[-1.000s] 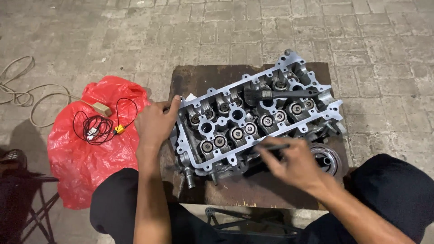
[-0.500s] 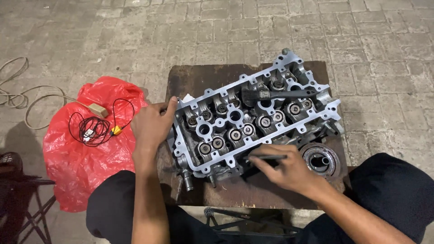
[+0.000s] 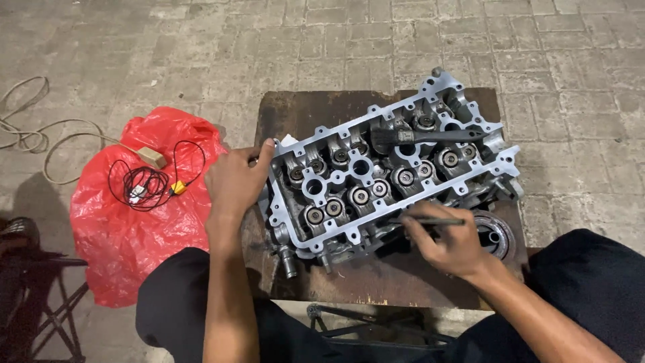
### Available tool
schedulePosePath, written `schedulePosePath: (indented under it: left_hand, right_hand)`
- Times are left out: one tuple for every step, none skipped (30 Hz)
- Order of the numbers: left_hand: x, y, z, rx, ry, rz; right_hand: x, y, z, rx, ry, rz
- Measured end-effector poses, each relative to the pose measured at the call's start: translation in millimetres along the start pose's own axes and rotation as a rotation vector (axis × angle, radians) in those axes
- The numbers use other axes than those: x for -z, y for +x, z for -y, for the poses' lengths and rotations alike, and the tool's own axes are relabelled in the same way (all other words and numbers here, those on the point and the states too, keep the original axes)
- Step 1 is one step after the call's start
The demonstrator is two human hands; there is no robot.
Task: The person scrubs the inside of a disassembled engine block with a wire brush, focusing on the valve and camshaft areas. They then use a small metal tool to scrape and clean specific parts of the engine block.
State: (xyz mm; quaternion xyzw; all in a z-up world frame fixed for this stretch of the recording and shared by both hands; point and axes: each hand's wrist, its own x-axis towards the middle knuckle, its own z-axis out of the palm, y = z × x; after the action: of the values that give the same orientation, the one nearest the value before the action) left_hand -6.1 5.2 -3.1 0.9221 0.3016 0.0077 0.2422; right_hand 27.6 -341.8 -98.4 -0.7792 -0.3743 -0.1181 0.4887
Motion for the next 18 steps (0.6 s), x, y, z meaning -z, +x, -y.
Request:
schedulePosePath:
  left_hand:
    - [-1, -1, 1, -0.001, -0.003, 0.004]
    - [-1, 0, 1, 0.0, 0.005, 0.002]
    - [-1, 1, 1, 0.002, 0.013, 0.0]
    - [-1, 2, 1, 0.002, 0.011, 0.001]
    - [-2, 2, 1, -0.006, 0.002, -0.007]
    - [-1, 2, 3, -0.011, 0.0, -0.013]
    - [-3, 1, 3, -0.008, 0.005, -0.011]
    - [-3, 1, 2, -0.016, 0.011, -0.02]
    - [-4, 1, 2, -0.025, 0.018, -0.029]
    - [-1, -1, 0, -0.027, 0.026, -0.031]
    - [2, -3, -3, -0.021, 0.03, -0.015]
    - [4, -6, -4, -0.015, 0.032, 0.006]
    - [5, -7, -5, -0.016, 0.038, 0.01]
    - [6, -8, -6, -0.027, 0.03, 0.016]
    - [7, -9, -6, -0.037, 0.021, 0.023]
    - [7, -7, -5, -0.037, 0.024, 0.021]
    - [6, -5, -3, -0.029, 0.013, 0.026]
    - [4, -4, -2, -0.02, 0.0, 0.035]
  right_hand:
    - [-2, -1, 6, -0.003, -0.005, 0.002]
    - [-5, -1, 11, -0.005, 0.077, 0.004]
    - [-7, -1, 15, -0.007, 0.159, 0.006]
    - [-9, 3, 26, -0.007, 0.157, 0.007]
    - [-10, 6, 37, 0.017, 0.077, 0.069]
    - [-14, 8, 49, 0.039, 0.003, 0.131]
    - [-11, 6, 44, 0.036, 0.008, 0.132]
    - [-10, 5, 40, 0.074, -0.038, 0.12]
    - [-9, 3, 35, 0.111, -0.085, 0.107]
    - [-9, 0, 31, 0.11, -0.08, 0.101]
    - [-10, -3, 28, 0.108, -0.091, 0.104]
    - [-10, -7, 25, 0.102, -0.105, 0.11]
    - [-9, -6, 29, 0.096, -0.102, 0.106]
    - [-7, -2, 33, 0.107, -0.099, 0.089]
    - [-5, 3, 37, 0.118, -0.096, 0.071]
    - [-8, -3, 26, 0.12, -0.094, 0.069]
    - [-11, -8, 16, 0.099, -0.044, 0.025]
    - [-12, -14, 5, 0.077, 0.003, -0.015]
